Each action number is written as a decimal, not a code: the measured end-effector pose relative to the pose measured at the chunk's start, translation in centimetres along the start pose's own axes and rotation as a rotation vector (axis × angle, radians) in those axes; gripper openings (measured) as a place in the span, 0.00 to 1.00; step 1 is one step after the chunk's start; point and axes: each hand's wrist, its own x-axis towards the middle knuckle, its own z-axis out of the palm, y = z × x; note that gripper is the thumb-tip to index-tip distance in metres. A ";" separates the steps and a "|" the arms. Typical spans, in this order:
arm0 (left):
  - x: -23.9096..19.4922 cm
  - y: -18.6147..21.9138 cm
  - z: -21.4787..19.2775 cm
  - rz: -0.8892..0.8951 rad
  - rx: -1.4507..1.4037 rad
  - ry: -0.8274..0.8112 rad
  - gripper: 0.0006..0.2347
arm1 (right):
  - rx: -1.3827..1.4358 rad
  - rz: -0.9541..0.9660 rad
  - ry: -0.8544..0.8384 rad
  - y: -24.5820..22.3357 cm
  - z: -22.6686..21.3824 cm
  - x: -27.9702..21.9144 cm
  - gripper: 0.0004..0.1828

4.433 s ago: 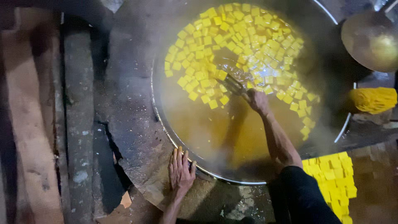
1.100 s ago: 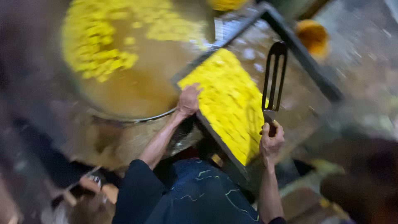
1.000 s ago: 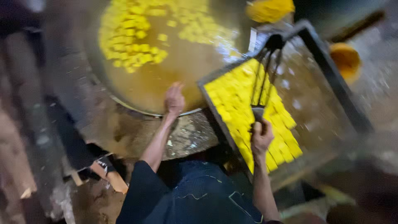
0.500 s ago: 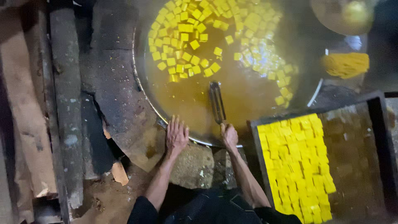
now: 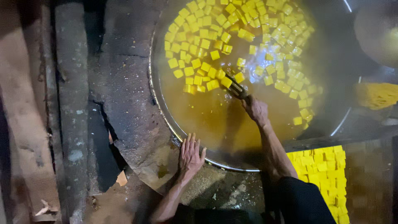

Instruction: The person uses a slotted spatula to transfer yellow cubed tofu from a large steaming pot into a rectangular tray. They repeatedly scoop tofu from the liquid and arrange it in rows on the tray.

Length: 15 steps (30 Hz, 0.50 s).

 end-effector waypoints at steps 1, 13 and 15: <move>-0.1 0.2 0.2 0.004 0.011 0.004 0.24 | 0.019 -0.008 -0.016 0.1 -0.1 0.3 0.22; -0.7 -1.7 4.7 -0.014 0.044 -0.043 0.25 | 1.096 0.064 0.113 -13.8 -0.8 1.7 0.19; -0.7 -2.5 5.4 -0.042 0.078 -0.076 0.25 | 1.069 0.009 0.213 -13.0 -4.3 -1.2 0.18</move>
